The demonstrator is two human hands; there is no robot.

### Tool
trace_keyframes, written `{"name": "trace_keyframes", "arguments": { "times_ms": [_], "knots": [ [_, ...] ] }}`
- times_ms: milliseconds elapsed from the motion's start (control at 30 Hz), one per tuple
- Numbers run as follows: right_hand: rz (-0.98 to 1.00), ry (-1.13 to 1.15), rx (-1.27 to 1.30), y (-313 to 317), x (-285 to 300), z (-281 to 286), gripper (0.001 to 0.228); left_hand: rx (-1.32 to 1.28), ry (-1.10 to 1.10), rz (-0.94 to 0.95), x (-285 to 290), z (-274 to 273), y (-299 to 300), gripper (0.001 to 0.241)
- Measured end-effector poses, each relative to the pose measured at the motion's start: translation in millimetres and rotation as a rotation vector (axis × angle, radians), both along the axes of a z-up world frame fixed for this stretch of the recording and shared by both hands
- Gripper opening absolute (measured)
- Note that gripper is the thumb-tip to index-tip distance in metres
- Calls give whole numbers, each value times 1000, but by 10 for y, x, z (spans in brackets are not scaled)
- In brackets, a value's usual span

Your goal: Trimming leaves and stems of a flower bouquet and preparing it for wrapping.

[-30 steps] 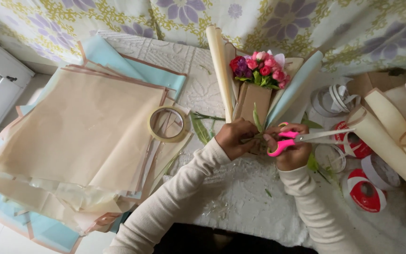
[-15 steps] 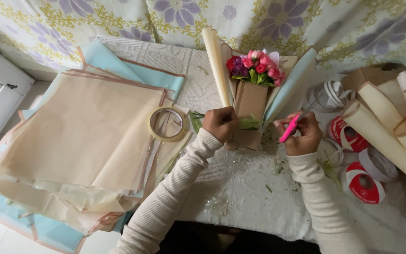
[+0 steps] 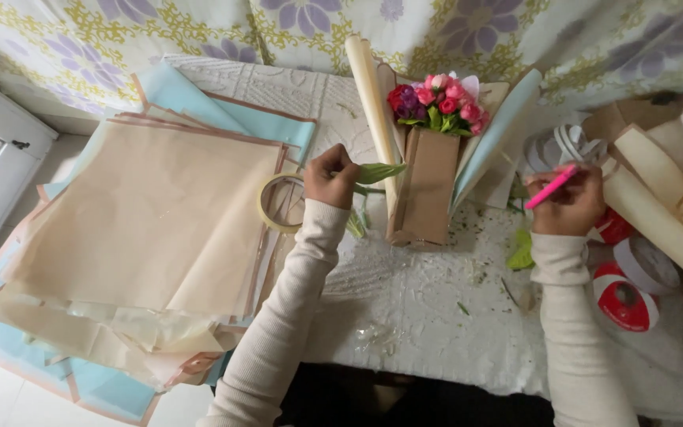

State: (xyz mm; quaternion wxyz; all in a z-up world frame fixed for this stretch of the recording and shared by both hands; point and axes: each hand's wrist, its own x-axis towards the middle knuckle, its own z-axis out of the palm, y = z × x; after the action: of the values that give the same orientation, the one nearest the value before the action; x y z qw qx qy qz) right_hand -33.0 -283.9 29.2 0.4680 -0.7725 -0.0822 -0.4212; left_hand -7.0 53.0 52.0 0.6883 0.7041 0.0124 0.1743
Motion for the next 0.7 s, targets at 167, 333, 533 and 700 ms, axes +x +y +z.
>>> {"name": "trace_keyframes", "arguments": {
  "times_ms": [167,333,533,700],
  "knots": [
    [161,63,122,144,41,-268,41,-69,94,-149,50,-163,-180,11],
    [280,139,200,235,9,-452,46,20,151,-177,113,-242,-178,5],
    [632,277,107,65,11,-399,42,-33,163,-252,188,-317,-124,6],
    [655,213,-42,415,-181,-231,44,-15,184,-300,175,-330,-172,6]
  ]
}}
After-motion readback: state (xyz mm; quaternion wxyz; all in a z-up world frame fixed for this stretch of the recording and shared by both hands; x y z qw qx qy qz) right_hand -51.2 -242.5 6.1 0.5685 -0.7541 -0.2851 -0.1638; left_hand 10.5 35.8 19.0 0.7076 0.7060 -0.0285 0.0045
